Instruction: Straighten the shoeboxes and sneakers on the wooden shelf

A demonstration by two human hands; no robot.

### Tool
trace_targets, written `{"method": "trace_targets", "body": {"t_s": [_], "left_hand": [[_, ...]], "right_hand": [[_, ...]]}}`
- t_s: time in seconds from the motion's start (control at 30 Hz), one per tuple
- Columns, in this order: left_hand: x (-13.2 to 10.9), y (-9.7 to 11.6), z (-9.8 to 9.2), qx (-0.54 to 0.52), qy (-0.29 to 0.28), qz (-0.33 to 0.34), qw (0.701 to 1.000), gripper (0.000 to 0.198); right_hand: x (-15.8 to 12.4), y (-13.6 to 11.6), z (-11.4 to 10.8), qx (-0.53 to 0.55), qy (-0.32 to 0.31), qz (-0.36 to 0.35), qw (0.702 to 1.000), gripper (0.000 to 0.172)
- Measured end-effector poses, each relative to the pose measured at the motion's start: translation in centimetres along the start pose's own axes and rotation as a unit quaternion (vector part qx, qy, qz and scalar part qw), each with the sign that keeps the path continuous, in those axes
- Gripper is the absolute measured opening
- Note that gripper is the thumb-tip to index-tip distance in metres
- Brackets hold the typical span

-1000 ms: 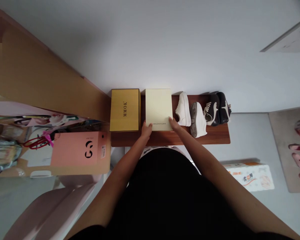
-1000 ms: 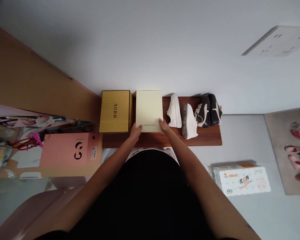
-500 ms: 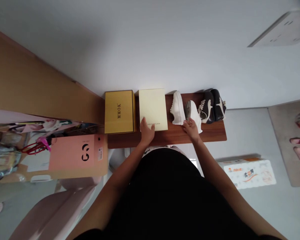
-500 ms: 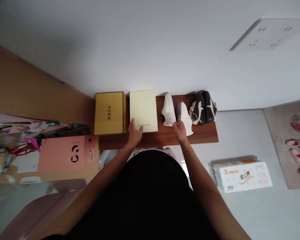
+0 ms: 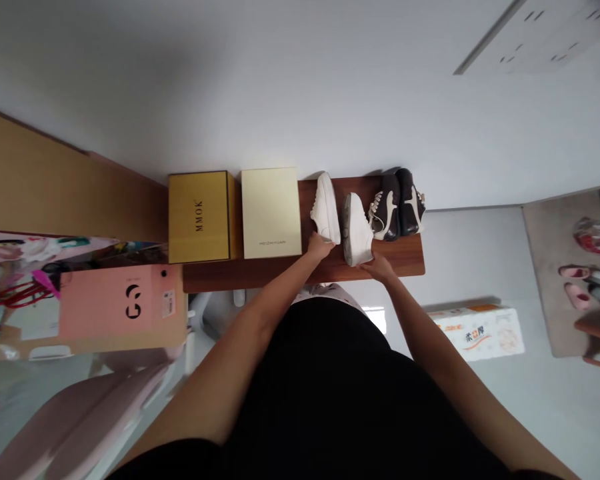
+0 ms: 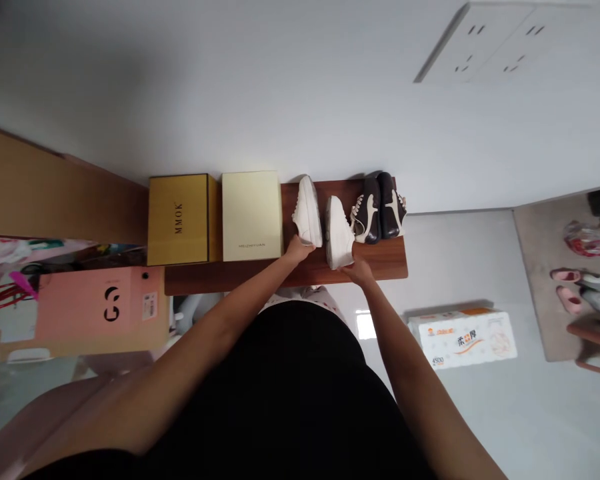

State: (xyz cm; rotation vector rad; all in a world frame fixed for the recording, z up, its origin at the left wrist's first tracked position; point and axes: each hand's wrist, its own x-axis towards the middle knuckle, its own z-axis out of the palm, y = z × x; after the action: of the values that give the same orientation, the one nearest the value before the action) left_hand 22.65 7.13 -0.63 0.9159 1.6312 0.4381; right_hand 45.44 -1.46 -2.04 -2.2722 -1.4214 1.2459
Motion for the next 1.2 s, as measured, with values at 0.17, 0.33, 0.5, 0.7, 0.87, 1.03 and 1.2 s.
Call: {"method": "trace_targets", "body": {"t_s": [0.17,0.33,0.5,0.7,0.87,1.03,1.2], "left_hand": [[1.2,0.6,0.3,0.237,-0.005,0.038,0.971,0.057],[1.0,2.4,-1.1,0.372,-0.028,0.142,0.917,0.04],[0.0,3.9,-0.9,0.469,-0.056,0.187,0.862,0.037],[-1.5,4.6,-0.4,0.521,-0.048,0.191,0.831,0.037],[-1.6,5.3,-0.4,0.543,-0.039,0.208,0.813,0.034],[-1.0,5.4,-0.5,0.549,-0.037,0.213,0.808,0.032],[-0.5,5.0,-0.4,0.56,-0.041,0.21,0.8,0.032]], "right_hand": [[1.1,-1.3,-0.4,-0.087,-0.047,-0.026,0.995,0.039],[1.9,-1.9,-1.8,-0.134,-0.069,-0.146,0.978,0.027],[2.6,-4.4,-3.0,-0.273,-0.064,-0.219,0.935,0.019],[3.7,-8.0,-2.9,-0.358,-0.08,-0.253,0.895,0.019],[5.2,-10.1,-2.6,-0.395,-0.095,-0.264,0.875,0.023],[6.4,-11.4,-2.2,-0.406,-0.099,-0.279,0.865,0.026],[6.9,-11.7,-1.3,-0.403,-0.105,-0.285,0.863,0.025]]}}
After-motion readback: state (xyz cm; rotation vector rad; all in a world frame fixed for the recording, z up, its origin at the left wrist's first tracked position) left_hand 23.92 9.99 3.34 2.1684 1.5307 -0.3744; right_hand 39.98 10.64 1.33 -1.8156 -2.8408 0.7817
